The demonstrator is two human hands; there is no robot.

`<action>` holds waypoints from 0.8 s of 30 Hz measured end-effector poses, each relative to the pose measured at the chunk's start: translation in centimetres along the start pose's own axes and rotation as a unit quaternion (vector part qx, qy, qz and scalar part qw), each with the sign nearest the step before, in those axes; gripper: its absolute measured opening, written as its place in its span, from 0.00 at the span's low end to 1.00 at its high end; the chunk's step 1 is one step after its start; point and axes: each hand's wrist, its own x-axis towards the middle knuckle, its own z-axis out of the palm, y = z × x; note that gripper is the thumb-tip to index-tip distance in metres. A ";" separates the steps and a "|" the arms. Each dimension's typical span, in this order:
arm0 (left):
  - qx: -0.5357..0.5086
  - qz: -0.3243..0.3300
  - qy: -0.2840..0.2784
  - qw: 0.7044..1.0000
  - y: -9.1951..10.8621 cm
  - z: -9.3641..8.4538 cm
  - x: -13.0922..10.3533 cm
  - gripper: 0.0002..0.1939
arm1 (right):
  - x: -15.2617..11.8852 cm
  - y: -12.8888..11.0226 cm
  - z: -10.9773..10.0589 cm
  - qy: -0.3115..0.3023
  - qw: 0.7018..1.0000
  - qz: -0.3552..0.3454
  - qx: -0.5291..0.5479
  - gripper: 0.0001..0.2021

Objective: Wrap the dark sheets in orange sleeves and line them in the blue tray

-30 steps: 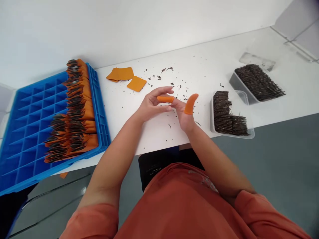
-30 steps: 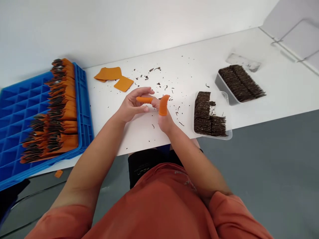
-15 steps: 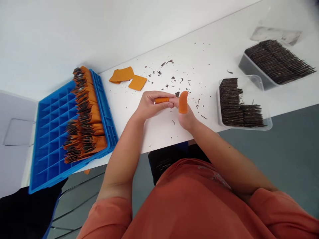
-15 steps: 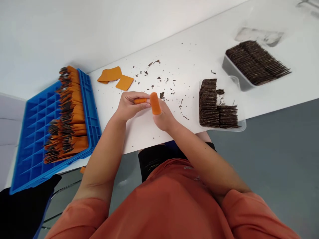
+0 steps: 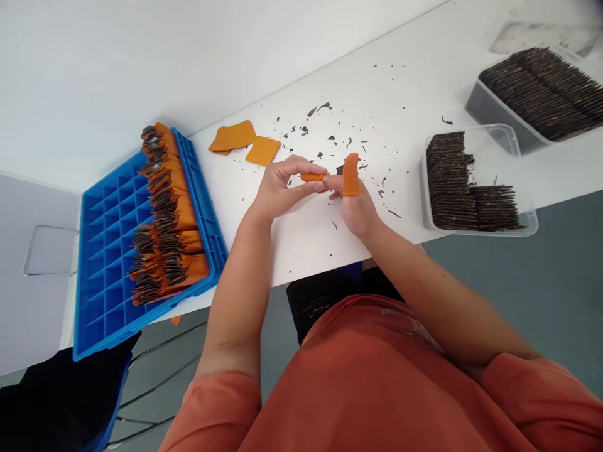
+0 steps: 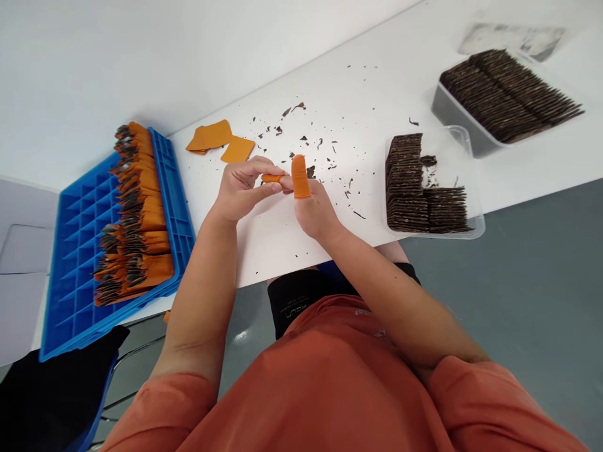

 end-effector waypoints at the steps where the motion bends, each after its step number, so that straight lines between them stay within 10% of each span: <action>1: 0.002 0.001 -0.002 1.000 0.0 0.0 0.0 0.19 | 0.0 0.0 0.0 0.001 1.000 0.000 -0.004 0.42; 24: -0.015 -0.033 -0.001 0.999 1.3 0.7 -0.5 0.25 | -0.5 -1.0 0.1 -0.039 0.994 -0.004 0.100 0.47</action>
